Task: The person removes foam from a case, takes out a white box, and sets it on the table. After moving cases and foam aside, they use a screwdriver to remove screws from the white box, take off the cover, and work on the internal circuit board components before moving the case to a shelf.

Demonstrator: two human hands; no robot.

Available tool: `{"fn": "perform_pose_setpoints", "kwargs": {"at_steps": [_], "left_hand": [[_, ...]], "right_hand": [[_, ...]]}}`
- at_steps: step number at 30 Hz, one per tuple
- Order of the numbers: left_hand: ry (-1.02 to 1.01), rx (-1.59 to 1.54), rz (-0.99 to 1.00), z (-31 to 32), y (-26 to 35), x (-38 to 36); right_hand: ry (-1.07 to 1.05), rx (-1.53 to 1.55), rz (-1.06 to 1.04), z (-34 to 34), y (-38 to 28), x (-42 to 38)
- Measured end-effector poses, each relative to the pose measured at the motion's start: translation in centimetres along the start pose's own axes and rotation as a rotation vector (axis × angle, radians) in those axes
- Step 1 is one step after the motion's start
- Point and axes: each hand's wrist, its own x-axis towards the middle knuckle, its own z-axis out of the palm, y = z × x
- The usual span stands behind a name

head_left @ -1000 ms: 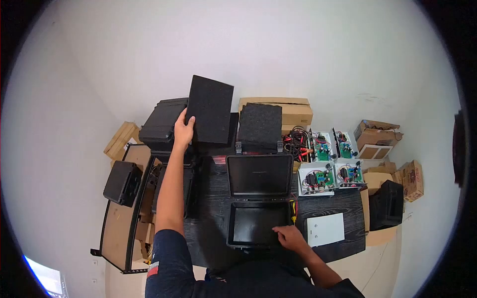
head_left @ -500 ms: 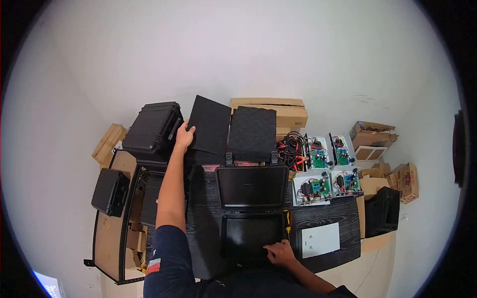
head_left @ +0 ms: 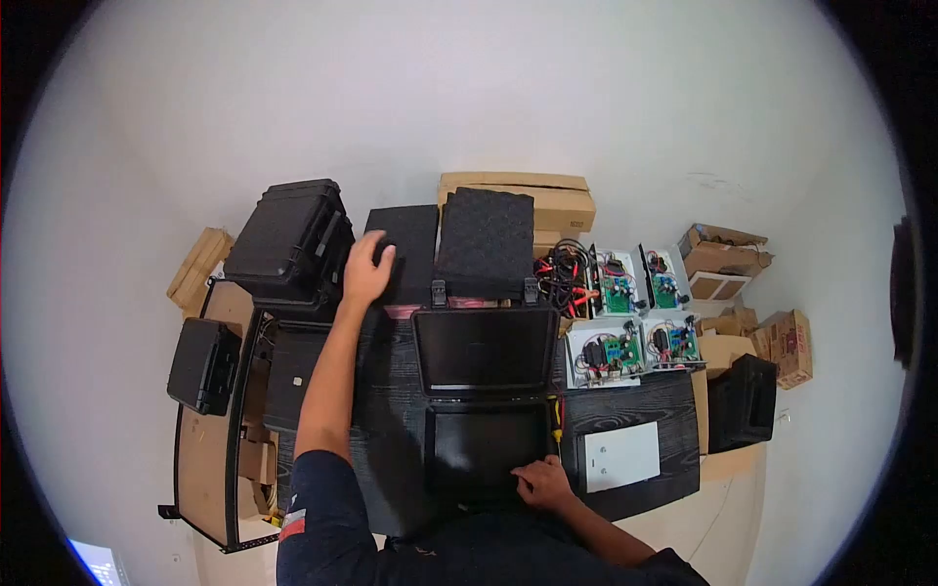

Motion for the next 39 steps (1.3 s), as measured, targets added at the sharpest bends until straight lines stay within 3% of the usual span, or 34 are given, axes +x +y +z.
{"fn": "perform_pose_setpoints", "kwargs": {"at_steps": [3, 5, 6, 10, 13, 14, 17, 19, 21, 24, 27, 28, 30, 33, 36, 39], "left_hand": [[-0.285, -0.340, -0.009, 0.2, 4.6, -3.1], [-0.375, -0.390, -0.021, 0.5, 7.0, -5.6], [-0.501, -0.407, -0.272, -0.4, 9.3, -6.5], [-0.292, -0.501, -0.200, -2.2, 12.7, -9.7], [-0.288, -0.500, -0.207, -6.1, 16.5, -13.1], [-0.290, -0.450, -0.083, -7.0, 16.8, -15.3], [-0.350, -0.336, 0.190, -11.0, 18.4, -22.5], [-0.436, -0.243, 0.355, -11.9, 17.7, -28.1], [-0.713, -0.019, 0.500, -12.3, 17.0, -33.0], [-0.771, 0.051, 0.559, -12.9, 17.2, -37.6], [-0.809, 0.082, 0.508, -12.0, 16.7, -40.5], [-0.856, 0.112, 0.499, -11.8, 16.7, -40.6], [-0.950, 0.170, 0.480, -11.5, 16.9, -40.4], [-0.934, -0.012, 0.313, -11.9, 17.5, -39.3], [-0.878, 0.104, 0.204, -10.5, 16.0, -39.9], [-0.820, -0.007, 0.102, -9.5, 15.4, -39.7]], "right_hand": [[0.001, 0.005, 0.008, 0.0, -0.1, -0.1], [0.036, 0.041, -0.006, -0.2, -0.3, -0.2], [0.069, 0.069, -0.021, -0.4, -0.5, 0.0], [0.215, 0.045, -0.010, -3.2, -1.9, 1.2], [0.560, 0.214, 0.201, -2.7, -0.7, 0.6], [0.605, 0.452, 0.372, -1.9, 0.5, 0.2], [0.575, 1.004, 0.545, -1.9, 3.5, -0.8], [0.397, 1.023, 0.636, -3.7, 3.5, -1.7], [0.227, 1.128, 0.729, -3.9, 3.5, -2.9], [0.120, 0.900, 0.594, -2.5, 2.8, -4.1], [-0.167, 0.452, 0.423, -5.7, -1.3, -3.2], [-0.160, 0.579, 0.394, -5.4, -1.6, -3.0], [-0.188, 0.344, 0.351, -4.9, -2.4, -3.1], [-0.215, 0.161, 0.372, -4.5, -2.9, -2.9], [-0.159, 0.109, 0.365, -2.9, -2.1, -3.7], [-0.099, 0.089, 0.355, -0.3, -0.5, -5.0]]}}
